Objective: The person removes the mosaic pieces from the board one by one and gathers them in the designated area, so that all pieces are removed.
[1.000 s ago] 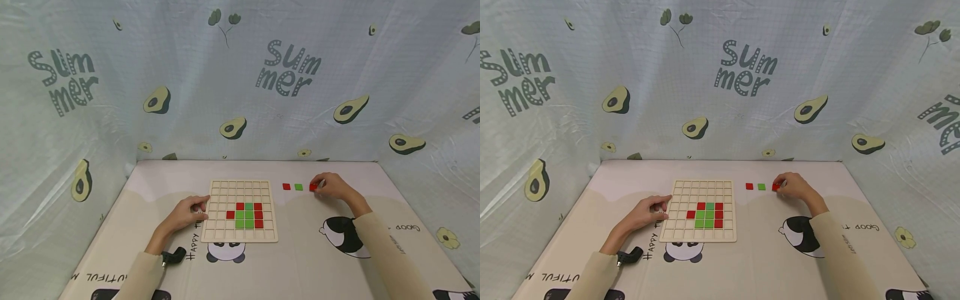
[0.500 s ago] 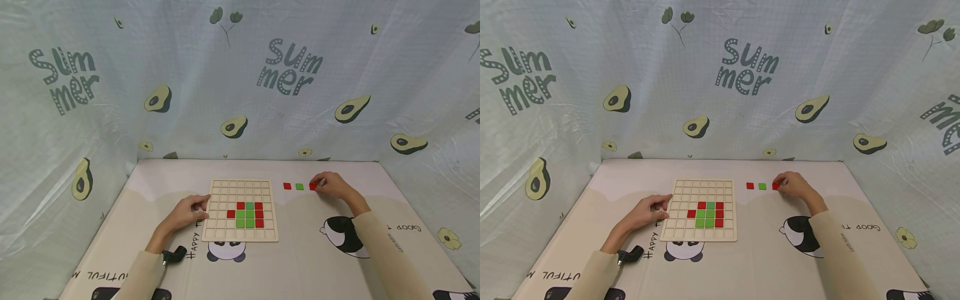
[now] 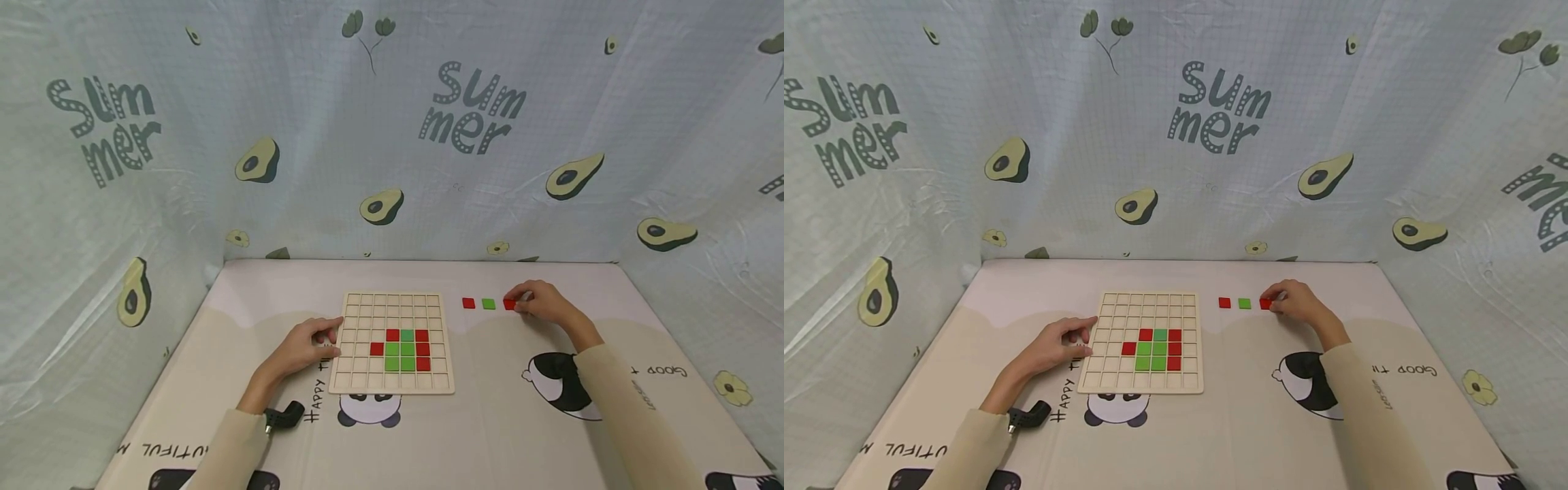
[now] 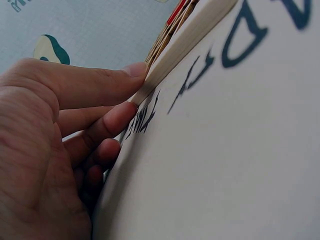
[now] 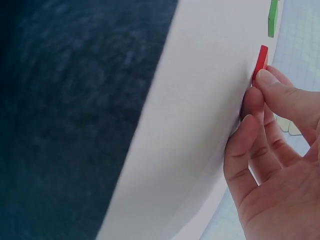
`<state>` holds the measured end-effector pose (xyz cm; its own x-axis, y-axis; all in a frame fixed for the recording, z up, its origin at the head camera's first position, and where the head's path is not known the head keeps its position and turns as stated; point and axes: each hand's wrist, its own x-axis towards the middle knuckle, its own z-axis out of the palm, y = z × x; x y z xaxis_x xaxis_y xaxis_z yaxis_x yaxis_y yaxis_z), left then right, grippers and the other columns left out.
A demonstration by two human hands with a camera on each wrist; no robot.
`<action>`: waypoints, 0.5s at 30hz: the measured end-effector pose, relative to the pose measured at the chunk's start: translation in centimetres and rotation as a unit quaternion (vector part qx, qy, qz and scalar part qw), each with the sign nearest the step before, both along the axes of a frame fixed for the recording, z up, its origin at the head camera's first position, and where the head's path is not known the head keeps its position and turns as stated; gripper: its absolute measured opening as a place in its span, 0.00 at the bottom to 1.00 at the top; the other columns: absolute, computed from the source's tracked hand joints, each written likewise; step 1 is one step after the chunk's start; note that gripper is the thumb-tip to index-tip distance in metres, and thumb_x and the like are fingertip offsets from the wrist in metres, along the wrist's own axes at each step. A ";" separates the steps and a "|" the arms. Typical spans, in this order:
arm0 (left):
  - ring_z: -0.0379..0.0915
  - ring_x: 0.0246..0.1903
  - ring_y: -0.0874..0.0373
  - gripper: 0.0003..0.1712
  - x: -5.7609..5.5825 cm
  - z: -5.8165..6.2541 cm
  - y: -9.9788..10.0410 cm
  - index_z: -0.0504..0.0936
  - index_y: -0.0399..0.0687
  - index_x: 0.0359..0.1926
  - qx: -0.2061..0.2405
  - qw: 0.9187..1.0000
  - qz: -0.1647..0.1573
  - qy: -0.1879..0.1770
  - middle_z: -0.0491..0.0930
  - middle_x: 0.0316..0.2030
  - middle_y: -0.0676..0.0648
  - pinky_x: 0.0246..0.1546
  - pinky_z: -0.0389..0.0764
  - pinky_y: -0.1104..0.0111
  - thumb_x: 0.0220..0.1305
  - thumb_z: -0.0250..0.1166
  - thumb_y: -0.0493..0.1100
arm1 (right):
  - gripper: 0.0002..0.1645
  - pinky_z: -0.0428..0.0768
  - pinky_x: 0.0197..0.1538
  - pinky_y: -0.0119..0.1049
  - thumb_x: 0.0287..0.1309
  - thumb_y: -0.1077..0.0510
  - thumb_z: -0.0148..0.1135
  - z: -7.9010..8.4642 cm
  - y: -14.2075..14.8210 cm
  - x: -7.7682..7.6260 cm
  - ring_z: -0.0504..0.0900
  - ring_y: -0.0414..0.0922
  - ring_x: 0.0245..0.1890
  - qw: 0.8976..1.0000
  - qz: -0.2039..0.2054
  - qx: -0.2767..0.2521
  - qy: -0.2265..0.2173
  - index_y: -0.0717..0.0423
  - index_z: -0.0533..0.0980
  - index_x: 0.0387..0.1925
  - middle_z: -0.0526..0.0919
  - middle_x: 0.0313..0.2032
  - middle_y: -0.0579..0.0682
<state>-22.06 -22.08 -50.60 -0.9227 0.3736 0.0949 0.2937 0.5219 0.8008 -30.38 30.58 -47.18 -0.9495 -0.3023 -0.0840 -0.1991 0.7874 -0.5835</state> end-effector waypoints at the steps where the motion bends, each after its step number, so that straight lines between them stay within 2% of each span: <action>1: 0.67 0.37 0.58 0.39 0.0 0.0 0.0 0.76 0.34 0.68 0.001 1.000 0.000 -0.001 0.78 0.37 0.49 0.41 0.68 0.71 0.56 0.77 0.40 | 0.16 0.79 0.36 0.35 0.64 0.68 0.62 0.1 0.0 0.0 0.78 0.47 0.35 1.000 0.001 -0.001 0.000 0.64 0.84 0.52 0.83 0.48 0.63; 15: 0.67 0.37 0.57 0.39 0.1 0.3 0.0 0.76 0.34 0.68 0.000 1.000 -0.002 -0.001 0.78 0.37 0.48 0.41 0.67 0.70 0.57 0.76 0.40 | 0.17 0.79 0.40 0.36 0.66 0.67 0.61 -0.1 -0.3 0.1 0.78 0.49 0.39 1.000 -0.011 0.001 -0.009 0.64 0.83 0.54 0.83 0.49 0.63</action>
<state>-21.98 -22.05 -50.33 -0.9214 0.3772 0.0938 0.2946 0.5202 0.8016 -30.30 30.30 -47.24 -0.9543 -0.2808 -0.1021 -0.1708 0.7930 -0.5847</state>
